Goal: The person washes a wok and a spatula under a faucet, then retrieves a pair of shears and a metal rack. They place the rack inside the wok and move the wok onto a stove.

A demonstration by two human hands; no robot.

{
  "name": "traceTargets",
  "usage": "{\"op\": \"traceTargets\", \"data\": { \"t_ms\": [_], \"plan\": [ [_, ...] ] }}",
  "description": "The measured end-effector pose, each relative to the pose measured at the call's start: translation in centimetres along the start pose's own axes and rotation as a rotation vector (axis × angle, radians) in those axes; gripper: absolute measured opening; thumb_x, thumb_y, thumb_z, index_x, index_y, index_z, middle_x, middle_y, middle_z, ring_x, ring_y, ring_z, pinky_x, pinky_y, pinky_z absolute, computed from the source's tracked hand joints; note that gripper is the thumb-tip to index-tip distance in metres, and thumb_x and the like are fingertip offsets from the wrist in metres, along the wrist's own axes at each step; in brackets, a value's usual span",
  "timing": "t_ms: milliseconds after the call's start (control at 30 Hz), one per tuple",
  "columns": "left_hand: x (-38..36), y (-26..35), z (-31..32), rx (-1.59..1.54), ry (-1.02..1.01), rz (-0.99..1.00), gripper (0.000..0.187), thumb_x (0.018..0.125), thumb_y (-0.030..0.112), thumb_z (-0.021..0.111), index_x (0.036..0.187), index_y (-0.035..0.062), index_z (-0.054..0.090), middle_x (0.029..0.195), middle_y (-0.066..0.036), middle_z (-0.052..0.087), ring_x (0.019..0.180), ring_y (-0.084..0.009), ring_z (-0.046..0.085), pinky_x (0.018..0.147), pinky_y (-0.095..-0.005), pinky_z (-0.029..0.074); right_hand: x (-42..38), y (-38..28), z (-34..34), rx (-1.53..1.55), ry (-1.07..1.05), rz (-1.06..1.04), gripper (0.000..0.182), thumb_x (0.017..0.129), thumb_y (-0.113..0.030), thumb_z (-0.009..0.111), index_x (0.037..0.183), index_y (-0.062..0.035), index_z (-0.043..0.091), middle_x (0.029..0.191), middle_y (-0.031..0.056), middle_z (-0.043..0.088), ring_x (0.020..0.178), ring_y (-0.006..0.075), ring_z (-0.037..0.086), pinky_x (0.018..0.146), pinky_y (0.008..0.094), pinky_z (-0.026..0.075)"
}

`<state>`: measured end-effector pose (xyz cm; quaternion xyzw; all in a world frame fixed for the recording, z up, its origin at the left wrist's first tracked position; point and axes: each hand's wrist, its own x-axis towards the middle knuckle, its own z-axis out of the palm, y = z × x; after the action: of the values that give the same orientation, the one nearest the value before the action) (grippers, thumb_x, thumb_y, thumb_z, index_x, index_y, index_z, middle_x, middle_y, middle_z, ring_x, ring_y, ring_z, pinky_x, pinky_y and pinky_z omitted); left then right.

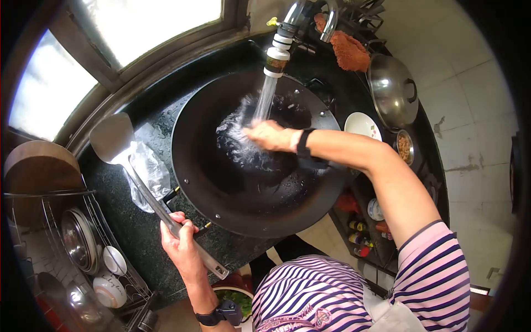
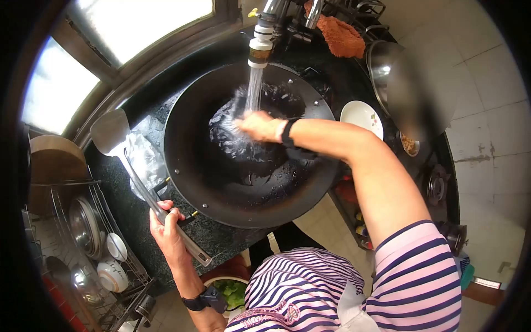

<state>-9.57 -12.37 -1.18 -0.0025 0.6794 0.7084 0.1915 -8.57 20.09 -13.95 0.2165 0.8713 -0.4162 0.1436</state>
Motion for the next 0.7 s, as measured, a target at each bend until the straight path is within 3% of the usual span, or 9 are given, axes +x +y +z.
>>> {"op": "traceTargets", "data": {
  "t_ms": [67, 133, 200, 333, 467, 533, 600, 667, 700],
  "plan": [
    [0.0, 0.2, 0.0, 0.005, 0.008, 0.017, 0.013, 0.079, -0.004, 0.050, 0.089, 0.0036, 0.048, 0.091, -0.005, 0.050, 0.070, -0.0091, 0.049, 0.063, -0.0231, 0.043, -1.0, -0.2, 3.3, -0.477, 0.085, -0.833, 0.029, 0.075, -0.007, 0.053, 0.104, -0.0081, 0.045, 0.078, 0.0192, 0.053, 0.070, 0.0380, 0.055, 0.061, 0.0466, 0.046],
    [0.1, 0.0, -0.1, 0.004, 0.018, 0.003, 0.014, 0.079, -0.004, 0.050, 0.090, 0.0036, 0.048, 0.091, -0.005, 0.050, 0.069, -0.0092, 0.049, 0.063, -0.0232, 0.043, -6.4, -4.7, 3.0, -0.486, -0.156, -0.577, 0.029, 0.076, -0.007, 0.053, 0.104, -0.0074, 0.044, 0.085, 0.0227, 0.051, 0.074, 0.0389, 0.055, 0.062, 0.0470, 0.046],
    [0.1, 0.0, -0.3, -0.039, 0.028, -0.023, 0.014, 0.078, -0.005, 0.050, 0.090, 0.0036, 0.048, 0.091, -0.005, 0.050, 0.069, -0.0092, 0.049, 0.063, -0.0234, 0.043, -8.8, -3.1, 2.4, -0.428, -0.349, -0.669, 0.031, 0.075, -0.008, 0.053, 0.105, -0.0089, 0.044, 0.085, 0.0242, 0.050, 0.076, 0.0390, 0.055, 0.064, 0.0470, 0.046],
    [0.0, 0.0, -0.1, -0.083, 0.058, -0.028, 0.014, 0.078, -0.005, 0.049, 0.090, 0.0035, 0.048, 0.090, -0.005, 0.050, 0.068, -0.0090, 0.049, 0.063, -0.0231, 0.043, -11.5, 0.7, -3.1, -0.724, -0.457, -0.588, 0.027, 0.074, -0.011, 0.056, 0.100, -0.0109, 0.050, 0.087, 0.0205, 0.049, 0.079, 0.0364, 0.055, 0.063, 0.0455, 0.046],
    [0.2, -0.1, 0.1, -0.059, 0.062, -0.005, 0.015, 0.078, -0.005, 0.049, 0.089, 0.0037, 0.048, 0.088, -0.005, 0.049, 0.067, -0.0081, 0.047, 0.063, -0.0223, 0.043, -5.8, 5.2, -7.9, -0.869, 0.016, -0.642, 0.024, 0.074, -0.005, 0.052, 0.098, -0.0103, 0.049, 0.085, 0.0198, 0.048, 0.077, 0.0381, 0.053, 0.064, 0.0476, 0.045],
    [0.5, -0.1, 0.1, -0.026, 0.058, 0.005, 0.014, 0.078, -0.005, 0.048, 0.089, 0.0037, 0.048, 0.087, -0.004, 0.049, 0.066, -0.0076, 0.047, 0.063, -0.0221, 0.042, -0.5, 5.1, -7.4, -0.925, 0.252, -0.502, 0.015, 0.081, -0.014, 0.052, 0.094, -0.0080, 0.053, 0.089, 0.0209, 0.049, 0.081, 0.0389, 0.053, 0.064, 0.0485, 0.044],
    [0.6, -0.2, 0.0, 0.045, 0.035, -0.008, 0.013, 0.078, -0.003, 0.051, 0.089, 0.0041, 0.049, 0.087, -0.004, 0.049, 0.065, -0.0092, 0.048, 0.062, -0.0223, 0.041, 3.1, 3.6, -6.1, -0.629, 0.307, -0.552, 0.018, 0.088, -0.022, 0.045, 0.095, -0.0059, 0.052, 0.094, 0.0230, 0.049, 0.083, 0.0374, 0.053, 0.068, 0.0480, 0.043],
    [0.8, -0.5, 0.1, 0.041, 0.032, -0.002, 0.013, 0.078, -0.002, 0.052, 0.090, 0.0044, 0.049, 0.084, -0.003, 0.049, 0.065, -0.0088, 0.047, 0.062, -0.0223, 0.040, 6.6, 1.3, -2.8, -0.190, 0.220, -0.051, 0.027, 0.091, -0.030, 0.040, 0.095, -0.0054, 0.051, 0.097, 0.0222, 0.051, 0.084, 0.0345, 0.054, 0.071, 0.0463, 0.043],
    [0.9, -0.6, 0.0, 0.035, 0.016, 0.002, 0.013, 0.078, -0.001, 0.052, 0.090, 0.0045, 0.049, 0.082, -0.002, 0.049, 0.065, -0.0086, 0.047, 0.062, -0.0222, 0.040, 6.5, -0.9, -1.4, -0.332, 0.266, -0.190, 0.030, 0.090, -0.033, 0.040, 0.097, -0.0052, 0.050, 0.095, 0.0217, 0.051, 0.084, 0.0344, 0.055, 0.071, 0.0465, 0.043]
  ]
}}
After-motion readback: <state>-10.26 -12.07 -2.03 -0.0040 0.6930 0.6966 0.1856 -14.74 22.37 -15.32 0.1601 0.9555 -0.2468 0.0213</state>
